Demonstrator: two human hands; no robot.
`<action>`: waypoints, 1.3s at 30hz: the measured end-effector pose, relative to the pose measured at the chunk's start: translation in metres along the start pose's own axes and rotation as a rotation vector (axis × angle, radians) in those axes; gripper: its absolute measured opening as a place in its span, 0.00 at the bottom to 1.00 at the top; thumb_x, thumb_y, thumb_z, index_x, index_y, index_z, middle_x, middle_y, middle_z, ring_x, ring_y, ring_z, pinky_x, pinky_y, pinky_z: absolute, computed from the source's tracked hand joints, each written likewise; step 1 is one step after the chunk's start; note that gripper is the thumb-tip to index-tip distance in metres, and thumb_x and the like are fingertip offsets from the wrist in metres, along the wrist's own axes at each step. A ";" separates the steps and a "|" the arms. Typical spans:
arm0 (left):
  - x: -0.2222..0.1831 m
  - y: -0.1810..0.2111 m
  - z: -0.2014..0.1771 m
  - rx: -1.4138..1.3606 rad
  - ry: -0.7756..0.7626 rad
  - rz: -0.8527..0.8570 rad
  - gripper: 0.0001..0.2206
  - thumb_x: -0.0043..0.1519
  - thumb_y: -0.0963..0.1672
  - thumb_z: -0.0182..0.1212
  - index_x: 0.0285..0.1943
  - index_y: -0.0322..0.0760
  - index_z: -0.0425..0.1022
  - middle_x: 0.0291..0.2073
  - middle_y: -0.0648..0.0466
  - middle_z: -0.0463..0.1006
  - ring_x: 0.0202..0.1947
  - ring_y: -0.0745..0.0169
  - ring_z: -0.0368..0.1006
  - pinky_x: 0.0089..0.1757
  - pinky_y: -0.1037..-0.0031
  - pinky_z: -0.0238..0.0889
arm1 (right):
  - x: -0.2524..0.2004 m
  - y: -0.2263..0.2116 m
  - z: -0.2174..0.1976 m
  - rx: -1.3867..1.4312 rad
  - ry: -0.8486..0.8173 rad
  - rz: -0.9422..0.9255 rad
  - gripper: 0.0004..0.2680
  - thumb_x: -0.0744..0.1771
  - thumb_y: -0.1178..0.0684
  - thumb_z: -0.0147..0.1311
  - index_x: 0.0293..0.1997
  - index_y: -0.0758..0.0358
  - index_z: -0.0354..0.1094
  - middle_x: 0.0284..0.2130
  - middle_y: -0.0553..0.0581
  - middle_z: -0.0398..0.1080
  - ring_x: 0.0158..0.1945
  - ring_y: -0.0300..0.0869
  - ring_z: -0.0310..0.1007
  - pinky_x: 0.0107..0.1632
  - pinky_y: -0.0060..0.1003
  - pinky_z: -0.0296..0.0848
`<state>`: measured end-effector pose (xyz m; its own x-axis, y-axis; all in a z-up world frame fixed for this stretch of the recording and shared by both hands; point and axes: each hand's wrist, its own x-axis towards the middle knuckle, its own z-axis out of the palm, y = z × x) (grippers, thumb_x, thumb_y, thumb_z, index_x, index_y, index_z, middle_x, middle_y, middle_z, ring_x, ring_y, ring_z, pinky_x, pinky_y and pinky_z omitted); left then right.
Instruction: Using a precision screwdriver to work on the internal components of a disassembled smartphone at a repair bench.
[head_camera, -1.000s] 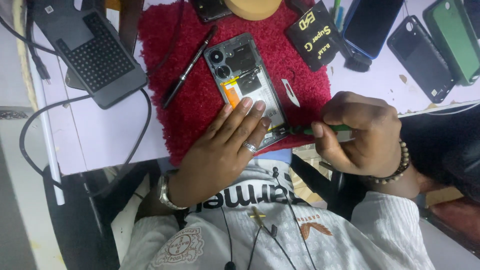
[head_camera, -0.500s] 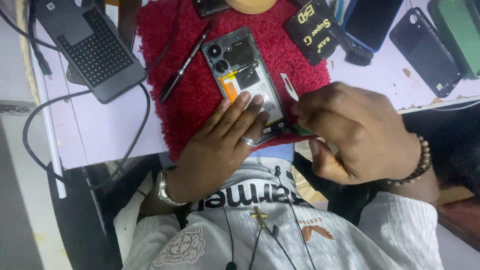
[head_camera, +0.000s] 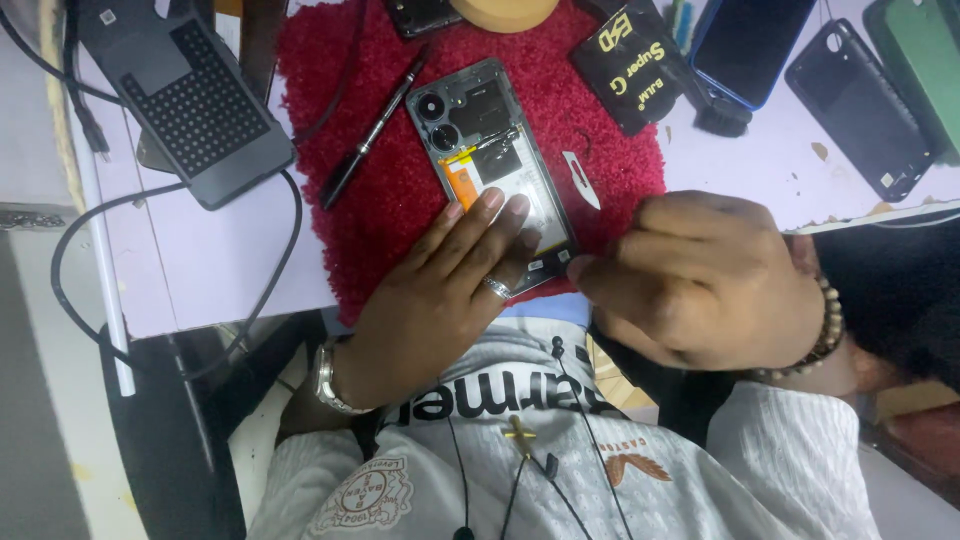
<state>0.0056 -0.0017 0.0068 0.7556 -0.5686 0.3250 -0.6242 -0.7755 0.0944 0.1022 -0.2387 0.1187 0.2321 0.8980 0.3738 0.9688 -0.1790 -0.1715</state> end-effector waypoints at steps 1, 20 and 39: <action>0.001 0.000 -0.001 -0.020 0.005 -0.013 0.21 0.78 0.45 0.45 0.78 0.37 0.70 0.78 0.40 0.62 0.79 0.39 0.56 0.75 0.54 0.47 | 0.005 -0.003 -0.004 0.009 -0.087 0.000 0.09 0.72 0.55 0.52 0.33 0.64 0.72 0.23 0.53 0.62 0.27 0.50 0.62 0.29 0.43 0.63; 0.004 -0.002 -0.005 -0.031 0.031 -0.021 0.19 0.77 0.44 0.47 0.75 0.38 0.73 0.77 0.42 0.66 0.79 0.43 0.56 0.74 0.57 0.48 | -0.008 0.015 0.003 0.162 0.017 0.171 0.10 0.71 0.53 0.55 0.32 0.68 0.74 0.21 0.58 0.64 0.22 0.49 0.62 0.26 0.43 0.58; 0.002 -0.001 -0.002 -0.002 0.048 -0.018 0.19 0.79 0.46 0.47 0.75 0.39 0.73 0.77 0.42 0.65 0.79 0.42 0.56 0.74 0.56 0.46 | -0.020 0.010 0.003 0.040 0.036 0.155 0.18 0.68 0.45 0.53 0.53 0.74 0.77 0.30 0.58 0.71 0.30 0.48 0.69 0.33 0.41 0.69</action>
<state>0.0068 -0.0015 0.0093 0.7568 -0.5405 0.3675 -0.6107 -0.7851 0.1030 0.1068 -0.2577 0.1071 0.3821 0.8456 0.3727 0.9171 -0.2973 -0.2657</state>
